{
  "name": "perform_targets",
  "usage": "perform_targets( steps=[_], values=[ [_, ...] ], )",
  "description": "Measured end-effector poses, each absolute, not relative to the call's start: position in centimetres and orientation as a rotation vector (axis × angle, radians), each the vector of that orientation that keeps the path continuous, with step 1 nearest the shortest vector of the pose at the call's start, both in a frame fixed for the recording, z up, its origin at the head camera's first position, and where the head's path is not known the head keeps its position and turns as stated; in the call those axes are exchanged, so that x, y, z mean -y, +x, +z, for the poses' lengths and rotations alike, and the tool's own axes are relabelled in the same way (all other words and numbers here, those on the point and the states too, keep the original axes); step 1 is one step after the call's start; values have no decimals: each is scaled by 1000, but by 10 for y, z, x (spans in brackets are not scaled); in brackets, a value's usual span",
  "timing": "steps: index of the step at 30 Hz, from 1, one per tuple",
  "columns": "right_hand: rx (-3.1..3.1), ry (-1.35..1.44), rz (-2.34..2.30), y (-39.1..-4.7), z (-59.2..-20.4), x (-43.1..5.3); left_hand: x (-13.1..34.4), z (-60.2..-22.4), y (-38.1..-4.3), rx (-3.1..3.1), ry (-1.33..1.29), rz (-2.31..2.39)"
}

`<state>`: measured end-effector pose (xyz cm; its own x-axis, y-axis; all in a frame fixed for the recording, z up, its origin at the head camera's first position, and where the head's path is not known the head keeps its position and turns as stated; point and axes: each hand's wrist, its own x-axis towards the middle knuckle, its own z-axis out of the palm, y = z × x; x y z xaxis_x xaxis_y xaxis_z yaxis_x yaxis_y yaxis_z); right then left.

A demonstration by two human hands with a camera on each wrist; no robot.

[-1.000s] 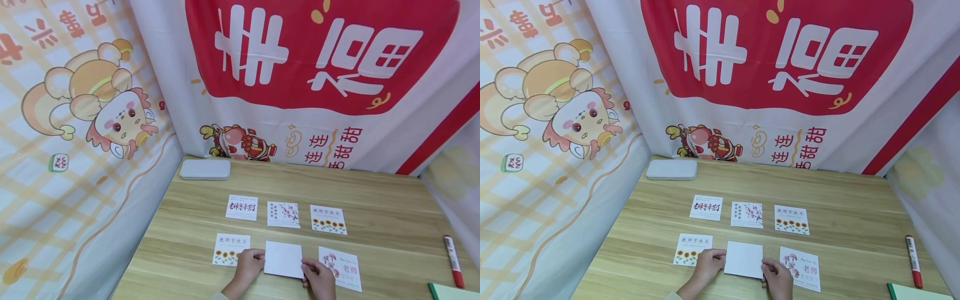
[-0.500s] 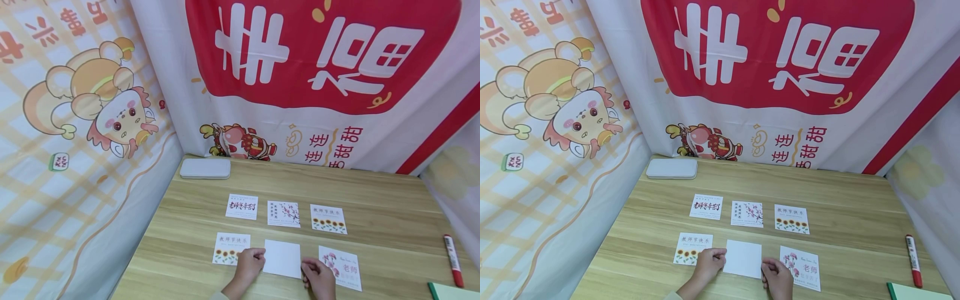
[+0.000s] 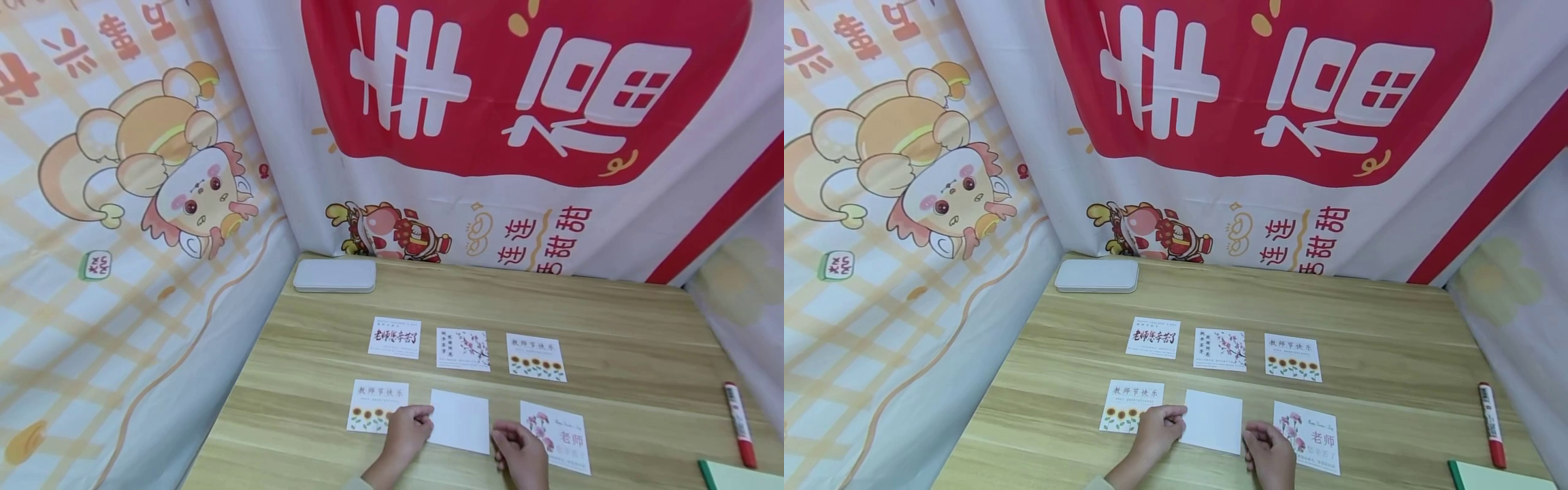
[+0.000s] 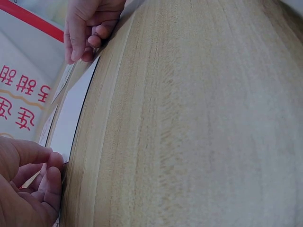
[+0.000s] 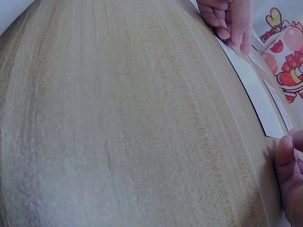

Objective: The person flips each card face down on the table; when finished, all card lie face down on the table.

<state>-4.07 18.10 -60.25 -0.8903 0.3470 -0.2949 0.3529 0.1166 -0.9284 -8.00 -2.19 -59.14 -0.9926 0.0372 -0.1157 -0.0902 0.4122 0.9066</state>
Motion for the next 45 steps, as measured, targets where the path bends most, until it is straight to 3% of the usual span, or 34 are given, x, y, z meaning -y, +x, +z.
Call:
perform_targets(
  steps=[19,36,45],
  values=[
    [-2497,653,-1776,-51,-578,-165,33,-576,-85,-2443,68,1670],
    [-2439,20,-1858,-70,-560,-103,147,-555,-110,-2698,-63,1346],
    [-2327,-188,-1782,-70,-559,-71,168,-558,-103,-2764,-45,1132]
  ],
)
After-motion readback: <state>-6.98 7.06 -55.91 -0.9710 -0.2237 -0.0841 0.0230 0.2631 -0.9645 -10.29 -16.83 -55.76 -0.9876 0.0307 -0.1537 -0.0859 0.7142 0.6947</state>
